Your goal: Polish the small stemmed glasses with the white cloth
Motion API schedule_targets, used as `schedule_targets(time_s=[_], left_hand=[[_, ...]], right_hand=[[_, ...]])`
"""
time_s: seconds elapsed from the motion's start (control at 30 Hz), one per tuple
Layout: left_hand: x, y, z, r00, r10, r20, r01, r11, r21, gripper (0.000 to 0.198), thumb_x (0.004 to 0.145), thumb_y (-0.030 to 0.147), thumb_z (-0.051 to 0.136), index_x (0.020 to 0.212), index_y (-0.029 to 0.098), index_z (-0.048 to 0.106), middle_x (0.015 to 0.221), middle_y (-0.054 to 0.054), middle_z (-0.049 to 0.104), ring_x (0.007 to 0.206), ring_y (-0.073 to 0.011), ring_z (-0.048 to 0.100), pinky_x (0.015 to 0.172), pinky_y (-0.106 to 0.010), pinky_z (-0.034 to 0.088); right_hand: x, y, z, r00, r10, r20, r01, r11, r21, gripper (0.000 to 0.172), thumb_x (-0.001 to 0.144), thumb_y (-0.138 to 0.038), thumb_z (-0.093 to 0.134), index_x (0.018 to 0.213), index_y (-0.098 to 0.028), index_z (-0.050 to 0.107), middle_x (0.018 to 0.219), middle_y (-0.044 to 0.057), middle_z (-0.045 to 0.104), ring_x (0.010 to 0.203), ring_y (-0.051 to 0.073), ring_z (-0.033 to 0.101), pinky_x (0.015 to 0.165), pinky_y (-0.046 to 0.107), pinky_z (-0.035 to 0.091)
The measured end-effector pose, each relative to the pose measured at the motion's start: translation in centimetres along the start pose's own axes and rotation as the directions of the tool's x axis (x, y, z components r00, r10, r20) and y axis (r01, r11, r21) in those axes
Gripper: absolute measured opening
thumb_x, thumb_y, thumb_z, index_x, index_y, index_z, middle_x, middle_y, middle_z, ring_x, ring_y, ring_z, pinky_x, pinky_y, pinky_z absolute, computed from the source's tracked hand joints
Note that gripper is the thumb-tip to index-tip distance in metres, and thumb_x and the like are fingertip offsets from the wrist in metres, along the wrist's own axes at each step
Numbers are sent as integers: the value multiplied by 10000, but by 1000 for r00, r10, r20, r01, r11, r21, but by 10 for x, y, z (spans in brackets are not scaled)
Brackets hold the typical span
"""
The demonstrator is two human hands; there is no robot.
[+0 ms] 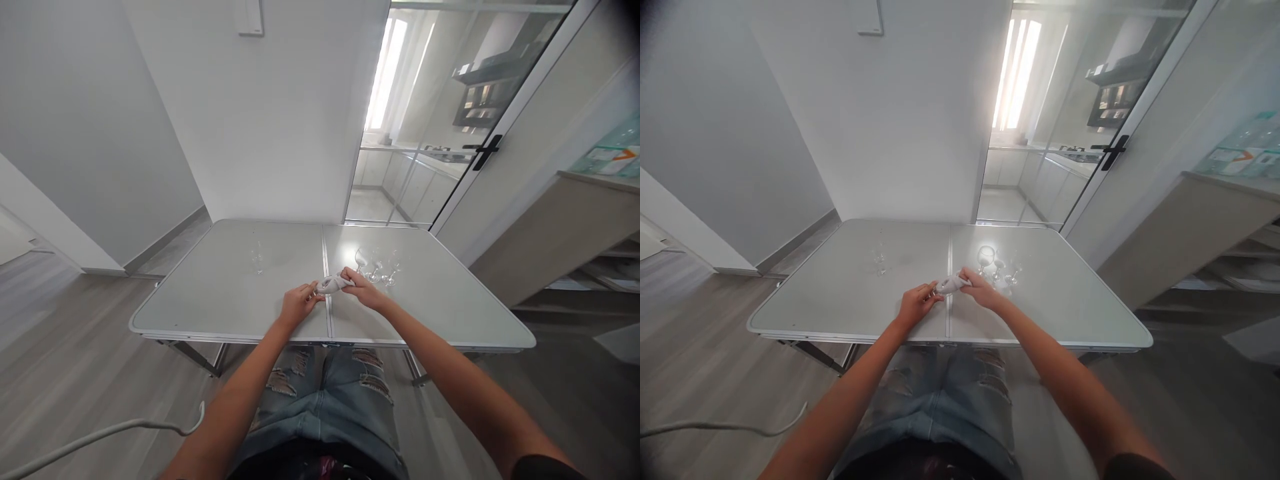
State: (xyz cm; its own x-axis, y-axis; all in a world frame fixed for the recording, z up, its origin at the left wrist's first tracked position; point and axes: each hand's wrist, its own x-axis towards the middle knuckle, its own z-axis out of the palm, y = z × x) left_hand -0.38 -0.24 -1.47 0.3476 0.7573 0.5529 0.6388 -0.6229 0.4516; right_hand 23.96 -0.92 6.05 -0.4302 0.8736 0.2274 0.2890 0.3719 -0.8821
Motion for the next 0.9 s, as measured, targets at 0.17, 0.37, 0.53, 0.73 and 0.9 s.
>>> schedule_targets(time_s=[0.17,0.37,0.53,0.73,0.9], left_hand=[[0,-1,0,999,-18,-33,19,999,39,479,874,534,643,1251,240,661,849,-65,722,702,-177,649,618,-259,419],[-2,1,-1,996,-87,-3,85,973,214,481,896,531,616,1262,224,667,870,-75,739,710,-184,660,618,-265,389],[0,6,-3,997,-77,16,68,950,306,470,908,497,615,1282,216,661,908,-93,746,770,-202,669,657,-279,393],[-1,3,-1,998,-22,-52,36,960,279,478,902,512,620,1263,202,669,872,-81,744,735,-187,661,644,-281,385],[-2,-2,3,990,-29,-140,61,971,231,474,892,525,627,1234,202,678,797,-50,730,655,-157,635,599,-265,362]], right_hand=[[18,16,29,924,192,-330,-41,910,413,252,609,-217,521,715,-232,293,700,-41,333,656,142,323,600,266,276],[33,2,31,875,392,-284,-282,889,360,194,525,-195,493,654,-216,349,647,-43,328,612,123,288,545,257,213],[33,-10,24,756,592,-281,-423,768,480,225,516,-169,543,705,-218,430,663,-38,435,590,115,391,533,253,291],[27,-1,15,846,510,-159,-327,729,601,221,544,-201,576,688,-215,410,676,-29,460,603,117,425,535,247,330],[21,2,18,705,380,-599,-210,918,336,197,704,-306,537,748,-232,360,703,-39,358,641,132,351,571,245,287]])
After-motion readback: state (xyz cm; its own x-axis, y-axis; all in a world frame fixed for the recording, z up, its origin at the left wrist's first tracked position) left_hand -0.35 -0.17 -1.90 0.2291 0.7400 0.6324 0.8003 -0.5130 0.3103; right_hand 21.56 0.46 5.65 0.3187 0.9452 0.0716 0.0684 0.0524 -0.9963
